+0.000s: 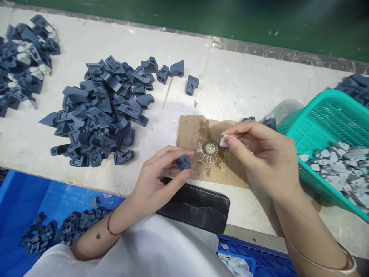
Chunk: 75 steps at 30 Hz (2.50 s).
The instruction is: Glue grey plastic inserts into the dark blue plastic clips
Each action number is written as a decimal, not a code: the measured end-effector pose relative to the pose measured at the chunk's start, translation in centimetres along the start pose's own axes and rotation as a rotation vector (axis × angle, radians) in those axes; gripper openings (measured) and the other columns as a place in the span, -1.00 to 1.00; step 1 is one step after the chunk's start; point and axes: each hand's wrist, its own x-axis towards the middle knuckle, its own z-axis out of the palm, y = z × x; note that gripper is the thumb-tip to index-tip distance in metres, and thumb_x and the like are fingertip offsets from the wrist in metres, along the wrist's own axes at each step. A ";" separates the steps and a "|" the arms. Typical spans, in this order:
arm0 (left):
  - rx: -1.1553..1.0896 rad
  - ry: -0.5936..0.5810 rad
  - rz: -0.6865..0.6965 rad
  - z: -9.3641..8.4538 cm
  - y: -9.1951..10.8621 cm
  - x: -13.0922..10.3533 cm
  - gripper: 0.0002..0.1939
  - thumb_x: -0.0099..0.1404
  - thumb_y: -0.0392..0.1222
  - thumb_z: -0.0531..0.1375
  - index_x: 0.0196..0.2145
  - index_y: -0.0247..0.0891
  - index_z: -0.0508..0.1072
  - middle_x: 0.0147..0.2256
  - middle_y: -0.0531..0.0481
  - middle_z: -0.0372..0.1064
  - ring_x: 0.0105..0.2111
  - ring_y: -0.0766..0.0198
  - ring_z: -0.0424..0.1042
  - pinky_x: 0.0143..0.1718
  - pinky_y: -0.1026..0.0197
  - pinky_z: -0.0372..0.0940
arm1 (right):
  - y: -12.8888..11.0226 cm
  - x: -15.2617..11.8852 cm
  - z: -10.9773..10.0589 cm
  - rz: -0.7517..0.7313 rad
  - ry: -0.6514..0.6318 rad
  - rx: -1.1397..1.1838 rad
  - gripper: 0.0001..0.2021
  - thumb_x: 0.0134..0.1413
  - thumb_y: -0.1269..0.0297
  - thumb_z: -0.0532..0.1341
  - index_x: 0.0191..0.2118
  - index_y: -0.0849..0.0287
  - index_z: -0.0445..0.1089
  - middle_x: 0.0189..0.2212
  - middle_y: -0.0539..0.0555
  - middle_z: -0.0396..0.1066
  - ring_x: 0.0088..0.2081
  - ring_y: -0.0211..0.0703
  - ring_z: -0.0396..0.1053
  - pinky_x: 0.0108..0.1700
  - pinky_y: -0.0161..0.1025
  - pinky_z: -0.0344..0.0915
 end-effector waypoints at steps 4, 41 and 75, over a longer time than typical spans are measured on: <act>-0.019 -0.009 0.007 0.0 0.0 -0.1 -0.73 0.45 -0.31 0.25 0.07 -0.15 0.55 0.00 -0.07 0.45 -0.08 0.25 0.57 -0.09 0.26 0.51 | -0.1 0.0 0.1 -0.046 -0.017 -0.104 -0.96 0.27 0.35 0.33 -0.21 0.06 0.49 -0.33 -0.03 0.55 -0.36 -0.26 0.49 -0.33 -0.31 0.45; 0.104 -0.120 -0.115 -0.1 0.3 0.1 -0.78 0.54 -0.11 0.14 -0.02 -0.23 0.52 -0.19 -0.06 0.58 -0.27 0.26 0.55 -0.24 0.26 0.44 | -1.8 0.1 0.7 0.170 -0.009 0.349 -0.91 0.12 0.43 0.44 -0.31 0.06 0.65 -0.39 -0.01 0.64 -0.41 -0.28 0.56 -0.36 -0.39 0.48; 0.148 -0.122 -0.092 -0.2 -0.2 0.1 -0.73 0.54 -0.07 0.15 0.01 -0.24 0.57 -0.28 -0.04 0.58 -0.35 0.27 0.51 -0.35 0.28 0.35 | -2.3 -0.8 1.8 0.054 -0.246 0.201 -0.91 0.26 0.32 0.34 -0.31 0.05 0.54 -0.33 0.01 0.61 -0.28 -0.15 0.58 -0.30 -0.28 0.50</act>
